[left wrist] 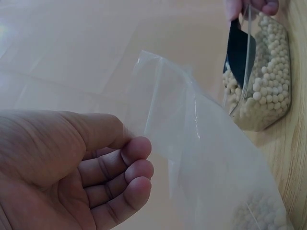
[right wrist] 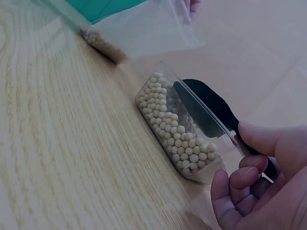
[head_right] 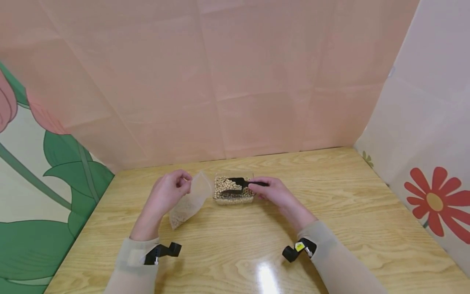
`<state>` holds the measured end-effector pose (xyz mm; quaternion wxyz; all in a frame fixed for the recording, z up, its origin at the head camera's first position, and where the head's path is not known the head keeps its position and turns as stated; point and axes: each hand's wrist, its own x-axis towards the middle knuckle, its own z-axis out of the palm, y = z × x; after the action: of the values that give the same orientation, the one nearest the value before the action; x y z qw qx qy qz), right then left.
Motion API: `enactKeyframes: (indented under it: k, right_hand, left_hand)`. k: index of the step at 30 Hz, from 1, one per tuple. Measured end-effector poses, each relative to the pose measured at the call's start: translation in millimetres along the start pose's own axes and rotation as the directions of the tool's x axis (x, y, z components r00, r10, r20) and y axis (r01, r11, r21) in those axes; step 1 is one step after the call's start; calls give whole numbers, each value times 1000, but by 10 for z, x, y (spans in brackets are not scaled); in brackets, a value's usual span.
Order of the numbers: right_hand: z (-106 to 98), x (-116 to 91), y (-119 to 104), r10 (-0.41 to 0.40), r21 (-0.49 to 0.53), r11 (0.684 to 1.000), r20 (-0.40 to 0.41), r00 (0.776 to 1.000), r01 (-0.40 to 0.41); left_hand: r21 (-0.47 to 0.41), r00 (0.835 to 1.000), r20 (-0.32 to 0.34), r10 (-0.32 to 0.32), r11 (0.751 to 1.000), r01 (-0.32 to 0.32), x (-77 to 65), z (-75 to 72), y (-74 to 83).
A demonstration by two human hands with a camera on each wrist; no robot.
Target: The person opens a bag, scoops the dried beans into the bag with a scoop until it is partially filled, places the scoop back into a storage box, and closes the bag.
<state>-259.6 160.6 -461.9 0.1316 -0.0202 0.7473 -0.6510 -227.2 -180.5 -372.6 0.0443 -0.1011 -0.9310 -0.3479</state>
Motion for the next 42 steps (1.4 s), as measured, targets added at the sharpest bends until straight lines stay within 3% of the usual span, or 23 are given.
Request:
enactKeyframes:
  k: [14,32,42]
  right_hand:
    - [-62,-27,-25,9,157,988,5,1000,-10]
    - [-32,-146,-289,-40,191,981,-2,999,39]
    - [145,-179,-457,-86,191,979,45,995,76]
  left_hand:
    - [3,1000,-4,12,1000,-12,-4,1,19]
    - [10,1000,-7,31,999,-31,5,25,27]
    - [27,999,-27,39,999,-38,14,47,26]
